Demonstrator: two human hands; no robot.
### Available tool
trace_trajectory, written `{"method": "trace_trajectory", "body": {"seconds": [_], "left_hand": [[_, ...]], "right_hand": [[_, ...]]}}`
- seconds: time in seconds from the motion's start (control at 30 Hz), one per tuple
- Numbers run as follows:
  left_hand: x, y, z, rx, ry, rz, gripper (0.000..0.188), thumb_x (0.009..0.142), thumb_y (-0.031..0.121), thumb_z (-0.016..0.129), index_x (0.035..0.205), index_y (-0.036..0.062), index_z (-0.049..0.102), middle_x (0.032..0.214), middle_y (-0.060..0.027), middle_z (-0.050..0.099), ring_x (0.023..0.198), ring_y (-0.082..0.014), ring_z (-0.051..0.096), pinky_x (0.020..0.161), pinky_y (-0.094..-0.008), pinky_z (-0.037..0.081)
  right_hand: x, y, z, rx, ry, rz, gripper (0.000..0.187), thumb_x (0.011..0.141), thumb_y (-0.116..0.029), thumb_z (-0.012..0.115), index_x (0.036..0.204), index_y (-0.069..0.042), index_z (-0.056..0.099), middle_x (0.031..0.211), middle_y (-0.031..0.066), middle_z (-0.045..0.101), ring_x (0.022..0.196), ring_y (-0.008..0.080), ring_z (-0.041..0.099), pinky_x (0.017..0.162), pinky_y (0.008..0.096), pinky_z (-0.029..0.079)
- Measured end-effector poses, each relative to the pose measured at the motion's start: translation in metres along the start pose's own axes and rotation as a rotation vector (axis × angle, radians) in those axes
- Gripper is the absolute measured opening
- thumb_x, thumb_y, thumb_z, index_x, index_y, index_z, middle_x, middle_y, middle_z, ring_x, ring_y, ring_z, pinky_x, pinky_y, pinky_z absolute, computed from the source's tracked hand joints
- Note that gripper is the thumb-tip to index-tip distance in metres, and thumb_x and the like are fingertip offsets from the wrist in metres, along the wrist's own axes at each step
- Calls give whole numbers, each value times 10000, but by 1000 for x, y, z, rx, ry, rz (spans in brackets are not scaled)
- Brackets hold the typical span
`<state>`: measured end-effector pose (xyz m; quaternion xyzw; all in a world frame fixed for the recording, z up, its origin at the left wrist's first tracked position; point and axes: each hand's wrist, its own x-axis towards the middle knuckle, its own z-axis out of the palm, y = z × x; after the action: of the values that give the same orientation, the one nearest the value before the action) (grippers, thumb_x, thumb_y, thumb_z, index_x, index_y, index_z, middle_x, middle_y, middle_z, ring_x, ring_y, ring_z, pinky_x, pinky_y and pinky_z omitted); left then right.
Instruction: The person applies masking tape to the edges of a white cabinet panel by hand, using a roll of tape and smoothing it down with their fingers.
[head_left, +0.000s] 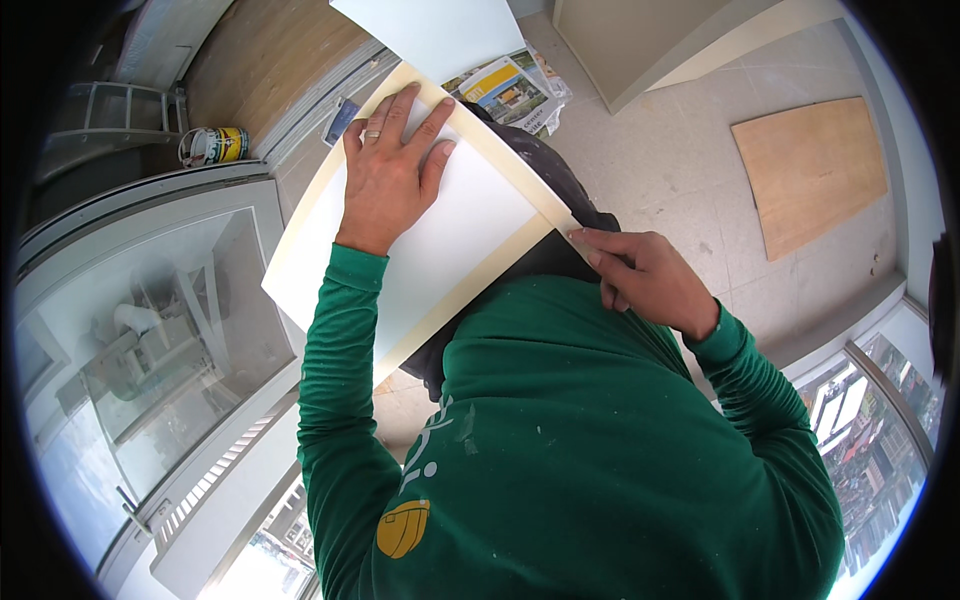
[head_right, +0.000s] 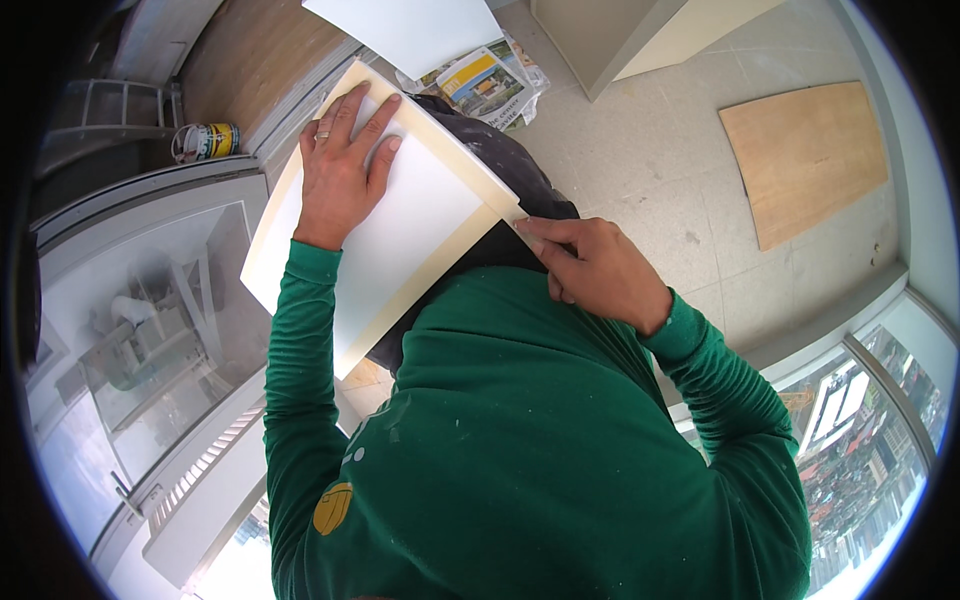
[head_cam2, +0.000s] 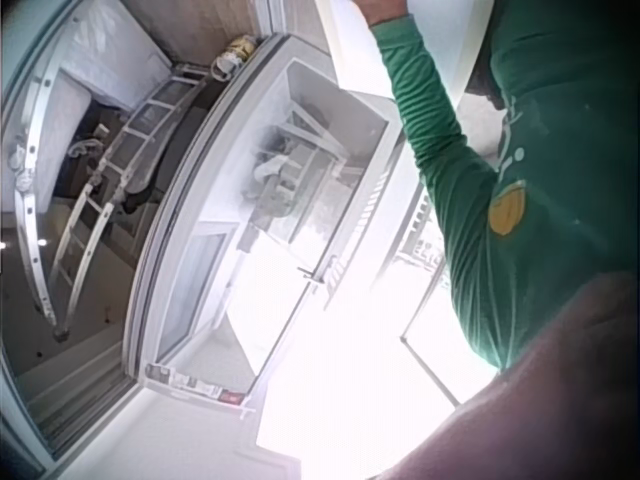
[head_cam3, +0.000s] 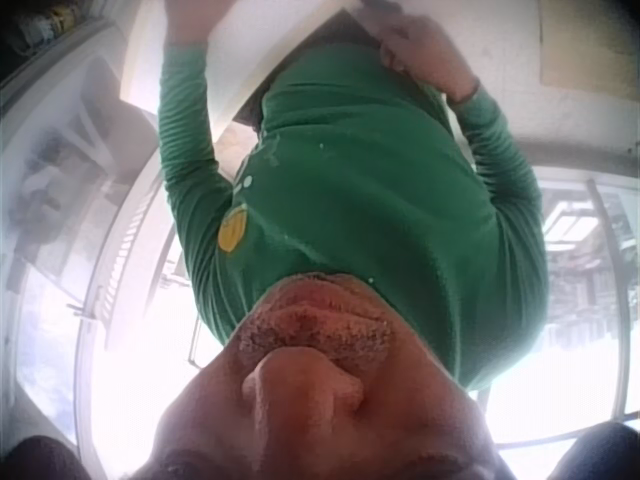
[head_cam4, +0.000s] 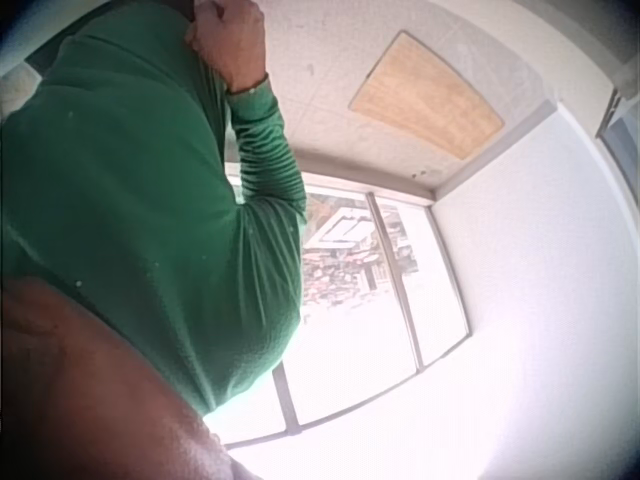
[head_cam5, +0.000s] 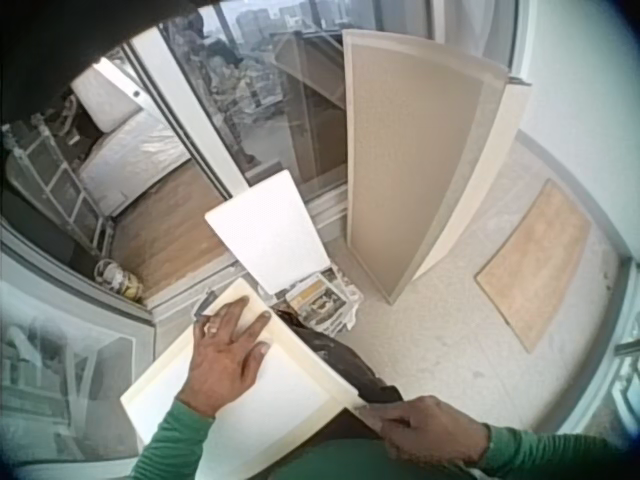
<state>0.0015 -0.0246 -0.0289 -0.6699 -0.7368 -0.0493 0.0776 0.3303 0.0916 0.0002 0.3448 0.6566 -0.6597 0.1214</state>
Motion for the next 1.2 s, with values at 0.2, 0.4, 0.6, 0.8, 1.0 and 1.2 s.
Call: {"method": "trace_trajectory", "body": {"seconds": [0.2,0.4,0.6,0.8,1.0,1.2], "left_hand": [[0,1,0,-2,-1,-10,481,1093,367,624,1564,266,613,1646,-120,519,1467,-324,522,1202,-609,329],[-1,1,1,-2,-1,-14,489,1091,367,626,1567,256,609,1647,-119,519,1466,-326,524,1199,-609,331],[2,3,-3,-23,0,-5,474,1083,347,640,1548,254,631,1640,-129,521,1462,-327,524,1191,-596,337],[-1,2,-1,7,-9,-3,475,1085,341,637,1554,263,627,1643,-133,515,1470,-330,514,1194,-585,337],[-1,3,-2,2,-26,-6,497,1085,397,629,1564,265,616,1663,-140,490,1493,-343,491,1199,-607,327],[-1,10,-5,10,-42,-19,528,1087,436,619,1584,257,594,1684,-157,454,1519,-352,461,1203,-622,316]], "right_hand": [[-12,-11,-4,10,51,-25,394,1094,-163,571,1461,-95,701,638,66,658,577,128,641,633,304,552],[-21,-14,-4,33,62,-73,389,1085,-152,584,1447,-84,708,638,77,662,575,135,650,625,307,549],[-6,2,1,-3,26,-49,376,1128,-152,565,1477,-81,682,721,54,665,605,101,646,597,278,544],[0,6,3,-19,70,-54,386,1089,-153,582,1450,-102,708,639,88,668,575,146,666,639,323,563],[0,5,3,-39,64,-54,386,1104,-166,578,1467,-105,695,660,79,664,582,134,658,629,314,558],[-4,5,3,-29,48,-54,382,1118,-177,572,1475,-106,689,672,68,654,582,123,641,615,303,546]]}}
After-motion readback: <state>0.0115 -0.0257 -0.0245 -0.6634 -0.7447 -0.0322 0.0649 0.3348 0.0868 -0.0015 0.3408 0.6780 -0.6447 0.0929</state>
